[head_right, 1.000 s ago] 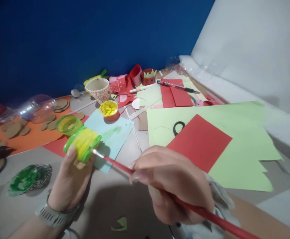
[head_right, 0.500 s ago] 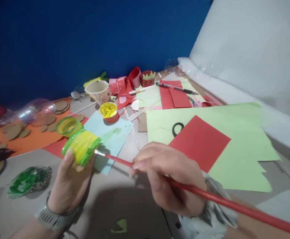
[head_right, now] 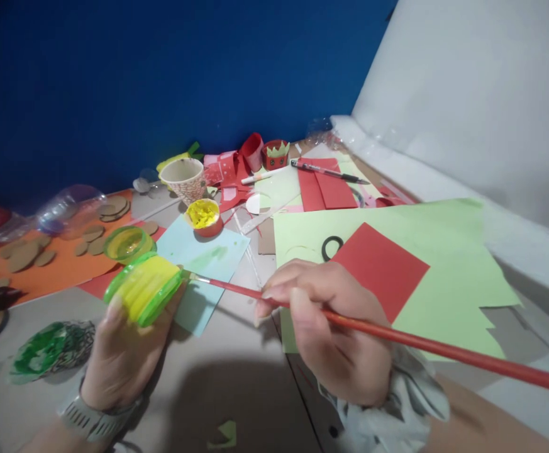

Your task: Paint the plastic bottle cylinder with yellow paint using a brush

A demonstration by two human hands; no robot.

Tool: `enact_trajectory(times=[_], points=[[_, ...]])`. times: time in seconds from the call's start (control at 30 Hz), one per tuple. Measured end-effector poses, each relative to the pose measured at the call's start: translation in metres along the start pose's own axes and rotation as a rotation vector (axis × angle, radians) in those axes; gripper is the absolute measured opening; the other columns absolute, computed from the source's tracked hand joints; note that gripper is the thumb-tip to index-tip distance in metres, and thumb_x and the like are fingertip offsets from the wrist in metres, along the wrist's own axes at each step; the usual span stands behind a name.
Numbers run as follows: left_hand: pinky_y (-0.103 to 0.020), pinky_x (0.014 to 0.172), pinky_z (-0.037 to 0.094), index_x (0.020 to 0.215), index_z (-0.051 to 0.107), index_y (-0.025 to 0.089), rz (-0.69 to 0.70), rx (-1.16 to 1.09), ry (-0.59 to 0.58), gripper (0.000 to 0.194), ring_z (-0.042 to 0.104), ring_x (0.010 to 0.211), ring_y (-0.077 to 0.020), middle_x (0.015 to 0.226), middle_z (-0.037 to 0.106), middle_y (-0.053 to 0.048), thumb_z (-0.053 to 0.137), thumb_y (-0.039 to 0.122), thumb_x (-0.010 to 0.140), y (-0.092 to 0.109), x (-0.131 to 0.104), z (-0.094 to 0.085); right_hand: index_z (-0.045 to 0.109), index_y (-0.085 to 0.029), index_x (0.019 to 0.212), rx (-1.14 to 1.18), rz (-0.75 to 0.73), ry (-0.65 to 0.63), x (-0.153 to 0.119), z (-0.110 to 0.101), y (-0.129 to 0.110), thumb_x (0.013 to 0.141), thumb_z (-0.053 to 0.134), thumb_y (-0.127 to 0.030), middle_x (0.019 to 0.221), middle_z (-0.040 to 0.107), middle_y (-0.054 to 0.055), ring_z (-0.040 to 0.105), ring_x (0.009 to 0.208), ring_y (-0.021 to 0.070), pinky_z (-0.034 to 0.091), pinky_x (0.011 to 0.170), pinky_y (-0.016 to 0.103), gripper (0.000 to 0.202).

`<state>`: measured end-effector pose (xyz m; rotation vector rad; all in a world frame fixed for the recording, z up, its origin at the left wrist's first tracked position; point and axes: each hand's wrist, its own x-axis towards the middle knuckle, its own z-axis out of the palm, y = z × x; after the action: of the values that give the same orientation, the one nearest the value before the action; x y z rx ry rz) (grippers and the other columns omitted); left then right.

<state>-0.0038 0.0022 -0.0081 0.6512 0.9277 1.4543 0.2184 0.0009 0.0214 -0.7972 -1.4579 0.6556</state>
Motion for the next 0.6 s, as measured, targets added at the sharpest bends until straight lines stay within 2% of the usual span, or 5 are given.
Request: enact_trajectory(times=[0.1, 0.23, 0.37, 0.43, 0.6], points=[[-0.029, 0.105, 0.046, 0.119, 0.064, 0.03, -0.013, -0.009, -0.045, 0.045, 0.059, 0.12, -0.0213, 0.118, 0.07, 0.001, 0.071, 0.044, 0.077, 0.005, 0.004, -0.007, 0.068, -0.017, 0.09, 0.208, -0.026, 0.022, 0.005, 0.0, -0.006, 0.088, 0.045, -0.006, 0.061, 0.062, 0.002, 0.063, 0.05, 0.0155, 0.052, 0.044, 0.031, 0.025], [-0.039, 0.111, 0.04, 0.116, 0.066, 0.029, -0.053, 0.019, -0.085, 0.048, 0.053, 0.126, -0.0272, 0.119, 0.069, -0.001, 0.074, 0.047, 0.072, 0.009, 0.004, -0.013, 0.067, -0.015, 0.1, 0.193, -0.117, -0.145, 0.013, -0.001, -0.016, 0.09, 0.046, -0.009, 0.062, 0.063, 0.004, 0.066, 0.05, 0.0169, 0.057, 0.047, 0.031, 0.024], [-0.043, 0.115, 0.034, 0.115, 0.067, 0.027, -0.078, 0.041, -0.105, 0.047, 0.045, 0.132, -0.0293, 0.122, 0.068, -0.003, 0.071, 0.05, 0.074, 0.006, 0.0, -0.016, 0.065, -0.023, 0.102, 0.153, -0.155, -0.289, 0.016, -0.002, -0.02, 0.092, 0.046, -0.014, 0.067, 0.066, 0.005, 0.069, 0.054, 0.0169, 0.059, 0.05, 0.028, 0.024], [-0.043, 0.115, 0.033, 0.114, 0.067, 0.028, -0.077, 0.039, -0.113, 0.046, 0.044, 0.133, -0.0291, 0.122, 0.067, -0.002, 0.071, 0.05, 0.074, 0.005, -0.001, -0.017, 0.065, -0.021, 0.104, 0.151, -0.154, -0.264, 0.015, -0.004, -0.017, 0.092, 0.046, -0.015, 0.07, 0.067, 0.006, 0.069, 0.056, 0.0179, 0.06, 0.052, 0.031, 0.023], [-0.04, 0.117, 0.031, 0.116, 0.066, 0.029, -0.1, 0.035, -0.108, 0.049, 0.042, 0.135, -0.0276, 0.122, 0.068, 0.0, 0.073, 0.049, 0.072, 0.006, -0.001, -0.013, 0.066, -0.019, 0.1, 0.099, -0.125, -0.083, 0.009, -0.011, -0.01, 0.092, 0.048, -0.018, 0.065, 0.063, 0.004, 0.065, 0.051, 0.0181, 0.059, 0.05, 0.037, 0.02]])
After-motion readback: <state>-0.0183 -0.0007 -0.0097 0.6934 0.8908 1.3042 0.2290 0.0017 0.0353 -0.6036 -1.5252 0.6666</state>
